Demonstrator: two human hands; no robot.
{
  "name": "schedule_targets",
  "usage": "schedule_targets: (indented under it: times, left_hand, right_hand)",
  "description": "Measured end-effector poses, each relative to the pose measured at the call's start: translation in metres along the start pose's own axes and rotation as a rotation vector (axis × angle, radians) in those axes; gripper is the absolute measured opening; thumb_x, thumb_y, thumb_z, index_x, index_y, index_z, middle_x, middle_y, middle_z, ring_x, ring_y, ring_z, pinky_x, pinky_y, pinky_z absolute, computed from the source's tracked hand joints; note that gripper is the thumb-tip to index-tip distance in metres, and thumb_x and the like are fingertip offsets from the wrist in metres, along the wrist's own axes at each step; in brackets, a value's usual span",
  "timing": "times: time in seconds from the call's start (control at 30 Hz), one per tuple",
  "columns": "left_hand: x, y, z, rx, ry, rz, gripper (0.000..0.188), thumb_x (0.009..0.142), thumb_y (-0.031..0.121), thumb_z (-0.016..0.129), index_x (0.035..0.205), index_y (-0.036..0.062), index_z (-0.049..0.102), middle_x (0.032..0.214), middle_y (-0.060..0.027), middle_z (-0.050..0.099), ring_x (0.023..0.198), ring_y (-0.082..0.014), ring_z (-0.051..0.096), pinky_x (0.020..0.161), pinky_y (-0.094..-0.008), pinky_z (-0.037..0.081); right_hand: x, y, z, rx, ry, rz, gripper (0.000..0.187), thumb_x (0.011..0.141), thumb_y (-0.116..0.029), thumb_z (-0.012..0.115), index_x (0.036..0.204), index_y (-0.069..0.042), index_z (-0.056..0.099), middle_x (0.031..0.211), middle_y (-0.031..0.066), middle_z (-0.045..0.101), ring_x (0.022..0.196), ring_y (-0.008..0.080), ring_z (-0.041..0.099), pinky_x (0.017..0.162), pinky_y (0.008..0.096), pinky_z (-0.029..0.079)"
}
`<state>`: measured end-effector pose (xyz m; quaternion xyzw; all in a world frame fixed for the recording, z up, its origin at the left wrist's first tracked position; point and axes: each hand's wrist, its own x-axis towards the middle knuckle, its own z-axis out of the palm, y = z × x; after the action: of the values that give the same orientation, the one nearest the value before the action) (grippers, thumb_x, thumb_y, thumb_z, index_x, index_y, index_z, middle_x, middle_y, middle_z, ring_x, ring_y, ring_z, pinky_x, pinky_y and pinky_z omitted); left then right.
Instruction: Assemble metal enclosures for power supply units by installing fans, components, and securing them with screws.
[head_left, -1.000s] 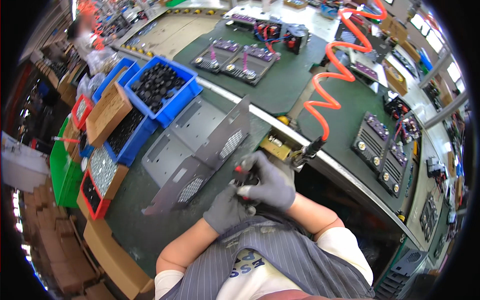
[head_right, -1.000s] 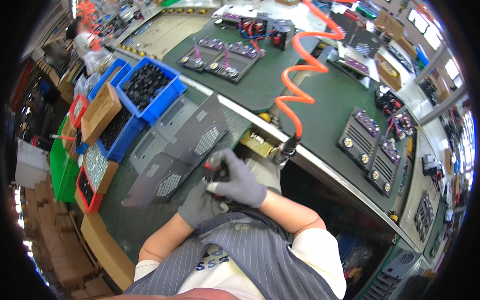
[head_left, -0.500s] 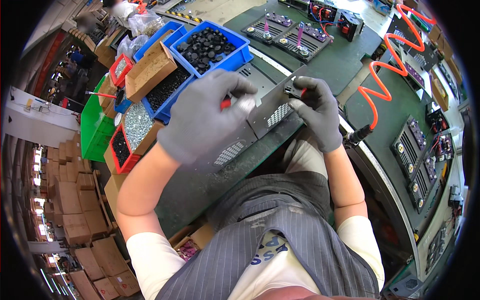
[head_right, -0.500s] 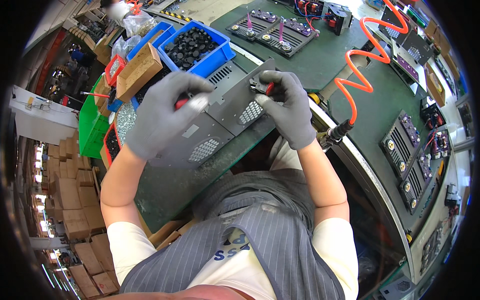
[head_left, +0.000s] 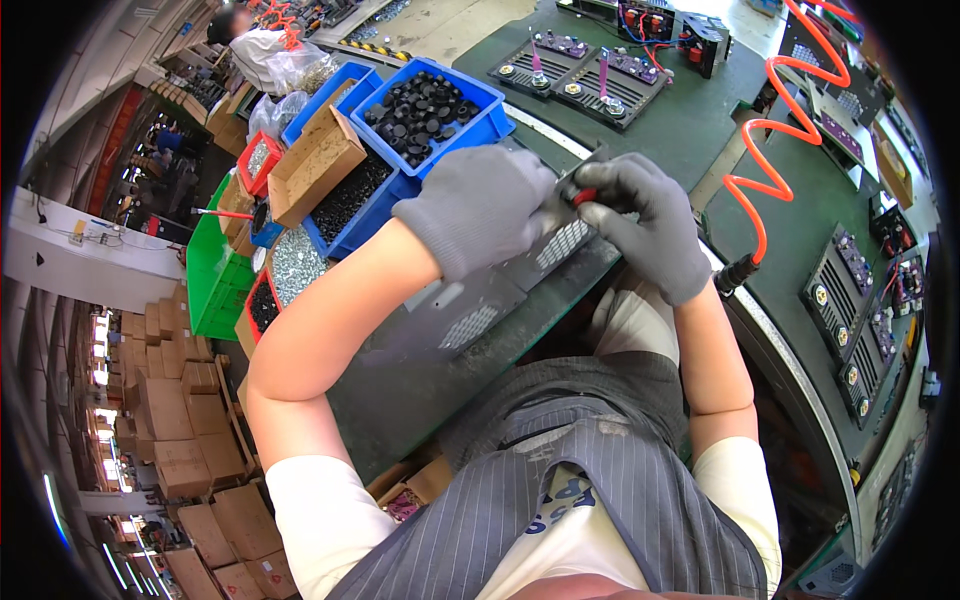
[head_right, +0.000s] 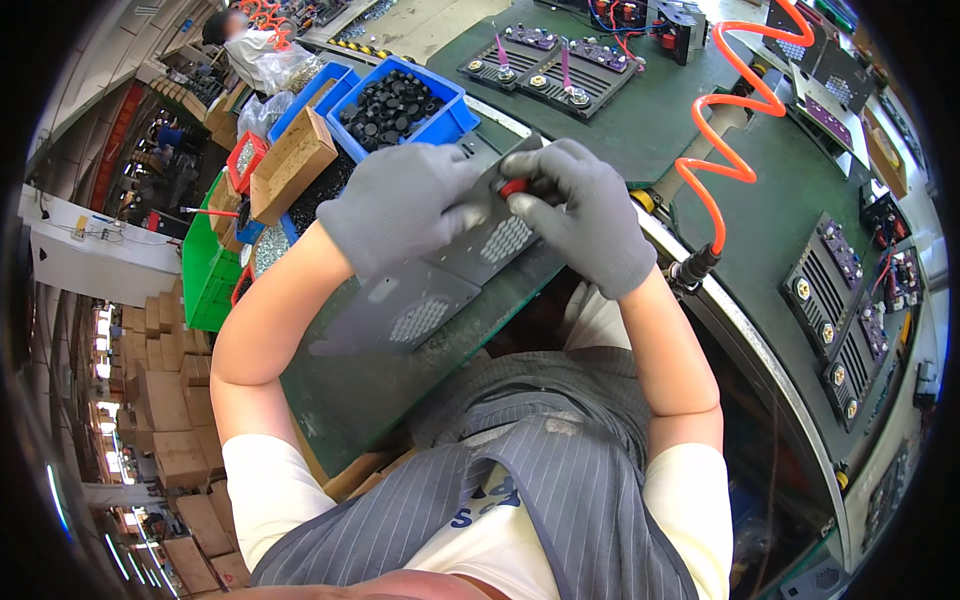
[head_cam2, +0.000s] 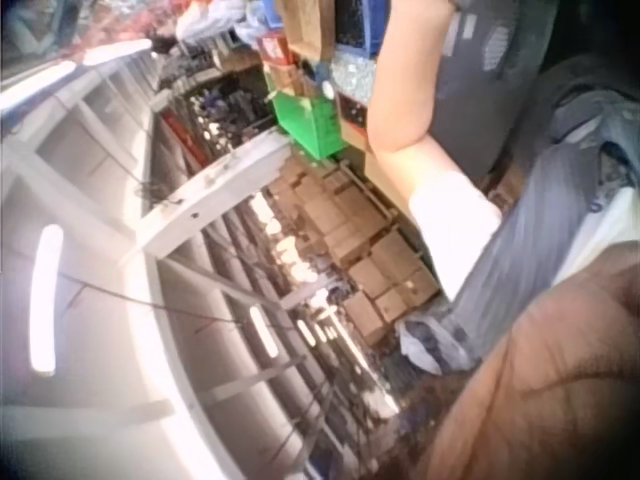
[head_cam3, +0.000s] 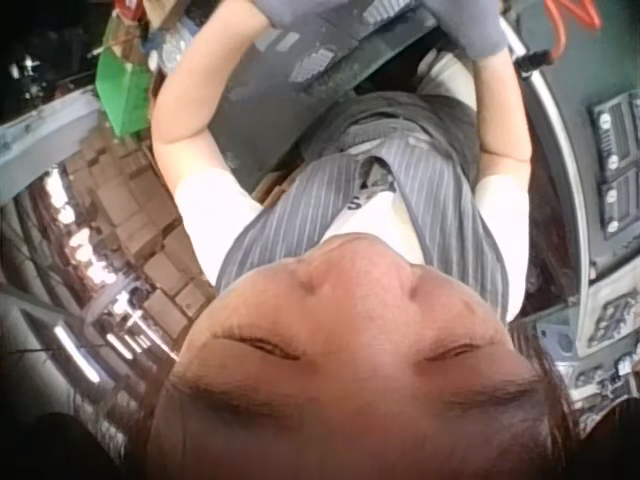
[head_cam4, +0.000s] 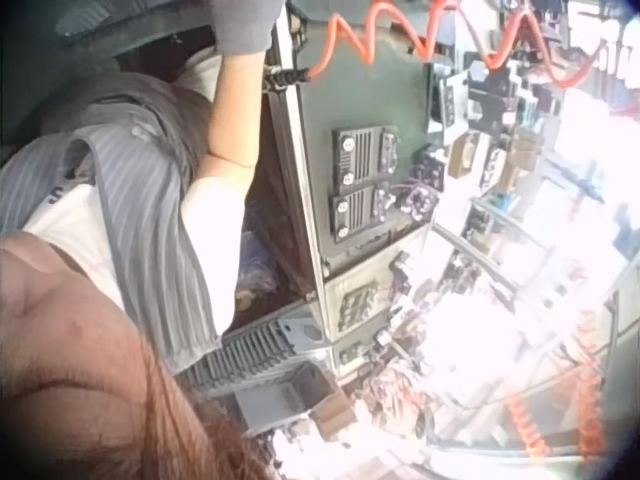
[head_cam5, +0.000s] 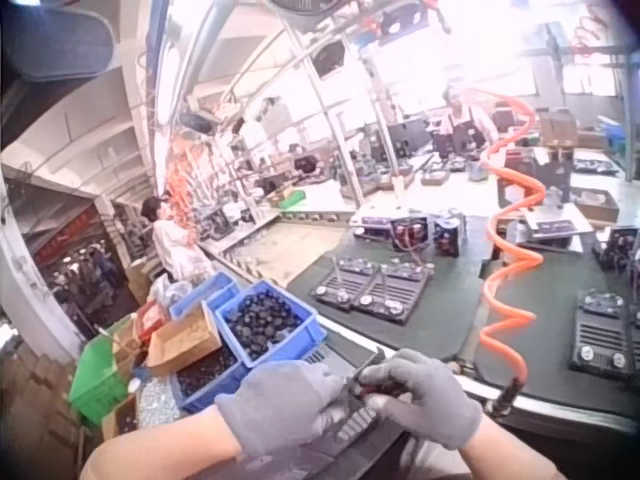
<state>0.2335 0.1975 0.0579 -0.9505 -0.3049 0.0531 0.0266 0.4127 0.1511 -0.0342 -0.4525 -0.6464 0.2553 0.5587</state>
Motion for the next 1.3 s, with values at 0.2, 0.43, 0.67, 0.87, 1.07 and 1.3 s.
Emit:
schedule_targets:
  times: [0.2, 0.43, 0.67, 0.87, 1.07, 1.3]
  left_hand:
    - [-0.007, 0.003, 0.004, -0.021, 0.094, 0.040, 0.027, 0.081, 0.032, 0.058, 0.086, 0.0061, 0.059, 0.080, -0.0098, 0.056, 0.080, -0.0296, 0.058, 0.069, -0.0416, 0.047]
    - [0.002, 0.004, 0.025, 0.089, 0.300, -0.081, 0.027, 0.080, 0.032, 0.057, 0.070, 0.0074, 0.062, 0.068, -0.0085, 0.058, 0.068, -0.0274, 0.059, 0.060, -0.0398, 0.047]
    - [0.004, 0.002, 0.024, 0.085, 0.356, -0.059, 0.025, 0.080, 0.029, 0.056, 0.069, 0.0077, 0.062, 0.066, -0.0083, 0.058, 0.066, -0.0285, 0.059, 0.059, -0.0411, 0.046]
    - [-0.015, -0.019, 0.007, -0.486, 0.267, -0.100, 0.056, 0.088, 0.056, 0.046, 0.108, 0.0044, 0.054, 0.097, -0.0132, 0.056, 0.087, -0.0205, 0.057, 0.079, -0.0305, 0.045]
    - [-0.047, 0.017, -0.017, -1.307, 0.366, -0.060, 0.049, 0.094, 0.044, 0.044, 0.124, 0.0052, 0.043, 0.118, -0.0114, 0.042, 0.105, -0.0190, 0.044, 0.095, -0.0288, 0.034]
    - [-0.106, -0.002, -0.012, -0.520, 0.609, -0.180, 0.047, 0.083, 0.028, 0.060, 0.122, 0.0044, 0.048, 0.107, -0.0047, 0.054, 0.094, -0.0119, 0.050, 0.083, -0.0272, 0.043]
  right_hand:
    - [0.005, 0.008, 0.006, -0.053, 0.236, -0.046, 0.060, 0.065, -0.012, 0.075, 0.118, -0.002, 0.048, 0.096, 0.0052, 0.059, 0.089, 0.0153, 0.058, 0.083, 0.0266, 0.044]
    - [0.022, 0.030, 0.007, 0.148, -0.204, 0.335, 0.039, 0.065, -0.018, 0.079, 0.093, 0.000, 0.059, 0.076, 0.0030, 0.061, 0.068, 0.0084, 0.054, 0.063, 0.0258, 0.047]
    - [0.028, 0.038, 0.007, 0.258, -0.214, 0.277, 0.036, 0.064, -0.017, 0.080, 0.088, 0.000, 0.060, 0.069, 0.0012, 0.058, 0.065, 0.0068, 0.052, 0.059, 0.0252, 0.045]
    - [0.001, 0.005, 0.012, -0.327, 0.200, -0.193, 0.064, 0.065, -0.017, 0.078, 0.119, -0.002, 0.048, 0.104, 0.0103, 0.056, 0.089, 0.0176, 0.056, 0.077, 0.0283, 0.047]
    - [-0.009, -0.065, 0.037, 0.285, -0.005, -0.102, 0.048, 0.074, -0.020, 0.073, 0.114, -0.003, 0.052, 0.091, 0.0068, 0.058, 0.077, 0.0130, 0.058, 0.069, 0.0264, 0.048]
    - [-0.038, -0.061, 0.063, 0.810, -0.057, 0.149, 0.039, 0.076, 0.001, 0.062, 0.113, -0.001, 0.048, 0.097, 0.0044, 0.056, 0.080, 0.0107, 0.058, 0.072, 0.0237, 0.048]
